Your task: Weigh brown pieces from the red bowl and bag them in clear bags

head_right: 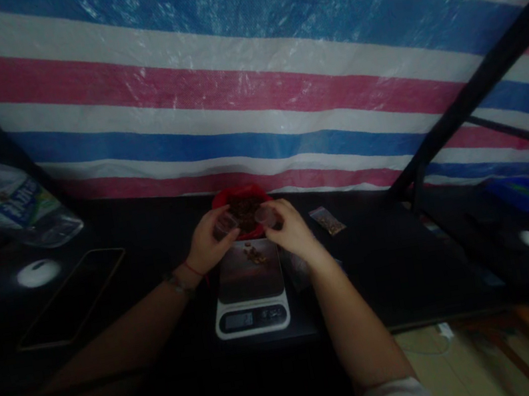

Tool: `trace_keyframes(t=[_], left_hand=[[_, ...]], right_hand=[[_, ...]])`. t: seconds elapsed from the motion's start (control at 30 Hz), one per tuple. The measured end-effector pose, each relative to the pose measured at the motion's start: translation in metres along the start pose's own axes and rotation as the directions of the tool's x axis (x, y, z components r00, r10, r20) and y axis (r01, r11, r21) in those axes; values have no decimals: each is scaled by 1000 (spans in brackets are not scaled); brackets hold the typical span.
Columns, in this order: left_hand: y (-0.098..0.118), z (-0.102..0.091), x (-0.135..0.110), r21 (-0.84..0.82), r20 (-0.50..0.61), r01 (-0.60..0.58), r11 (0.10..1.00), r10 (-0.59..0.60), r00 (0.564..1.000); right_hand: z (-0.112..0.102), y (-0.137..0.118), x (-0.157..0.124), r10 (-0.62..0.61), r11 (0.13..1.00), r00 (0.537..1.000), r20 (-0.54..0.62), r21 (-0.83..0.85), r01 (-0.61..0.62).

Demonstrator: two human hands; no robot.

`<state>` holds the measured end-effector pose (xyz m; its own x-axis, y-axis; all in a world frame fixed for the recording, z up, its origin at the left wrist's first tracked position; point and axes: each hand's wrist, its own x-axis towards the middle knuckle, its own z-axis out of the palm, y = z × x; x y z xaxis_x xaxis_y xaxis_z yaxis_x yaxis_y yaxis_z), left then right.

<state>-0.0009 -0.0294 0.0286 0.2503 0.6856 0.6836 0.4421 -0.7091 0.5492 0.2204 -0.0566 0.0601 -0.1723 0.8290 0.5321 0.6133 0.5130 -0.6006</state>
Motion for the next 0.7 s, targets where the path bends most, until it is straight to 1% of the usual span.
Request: trace_keyframes(t=[0.03, 0.1, 0.17, 0.23, 0.3, 0.37, 0.4, 0.43, 0.47, 0.5, 0.57, 0.6, 0.63, 0.67, 0.7], left_hand=[[-3, 2, 0, -3, -25, 34, 999, -34, 999], [-7, 4, 0, -12, -38, 76, 997, -76, 996], [-9, 5, 0, -13, -22, 82, 997, -82, 996], [-8, 4, 0, -11, -10, 75, 997, -75, 997], [-6, 3, 0, -9, 4, 67, 998, -67, 998], [-5, 2, 0, -8, 13, 61, 998, -61, 998], [-5, 1, 0, -8, 13, 58, 998, -58, 998], [-5, 1, 0, -7, 10, 54, 999, -54, 998], [-6, 1, 0, -4, 6, 50, 999, -50, 999], [-7, 0, 1, -3, 1, 48, 999, -48, 999], [-8, 0, 1, -3, -6, 50, 999, -50, 999], [-8, 0, 1, -3, -8, 52, 999, -52, 999], [-9, 0, 1, -4, -8, 54, 999, -54, 999], [-9, 0, 1, -4, -8, 54, 999, -54, 999], [-10, 0, 1, -3, -8, 53, 999, -53, 999]], right_hand=[[-6, 10, 1, 46, 998, 998, -47, -49, -48], [-18, 33, 3, 169, 966, 978, -120, -179, -189], [-27, 55, 2, 318, 887, 938, -140, -306, -346], [-29, 72, -1, 440, 797, 890, -122, -403, -449], [-27, 83, -4, 508, 737, 856, -92, -469, -487], [-23, 86, -6, 538, 714, 841, -57, -500, -490], [-21, 85, -6, 540, 712, 840, -43, -508, -484], [-20, 83, -6, 528, 719, 848, -37, -511, -471], [-19, 79, -5, 500, 735, 865, -40, -509, -448], [-20, 73, -3, 451, 762, 891, -49, -499, -413], [-21, 56, -1, 304, 856, 952, -22, -433, -283], [-22, 45, 0, 222, 910, 975, 30, -366, -196], [-22, 34, -1, 139, 956, 983, 121, -274, -101], [-22, 23, -2, 66, 984, 972, 227, -174, -27], [-21, 12, -3, 9, 995, 943, 333, -93, 23]])
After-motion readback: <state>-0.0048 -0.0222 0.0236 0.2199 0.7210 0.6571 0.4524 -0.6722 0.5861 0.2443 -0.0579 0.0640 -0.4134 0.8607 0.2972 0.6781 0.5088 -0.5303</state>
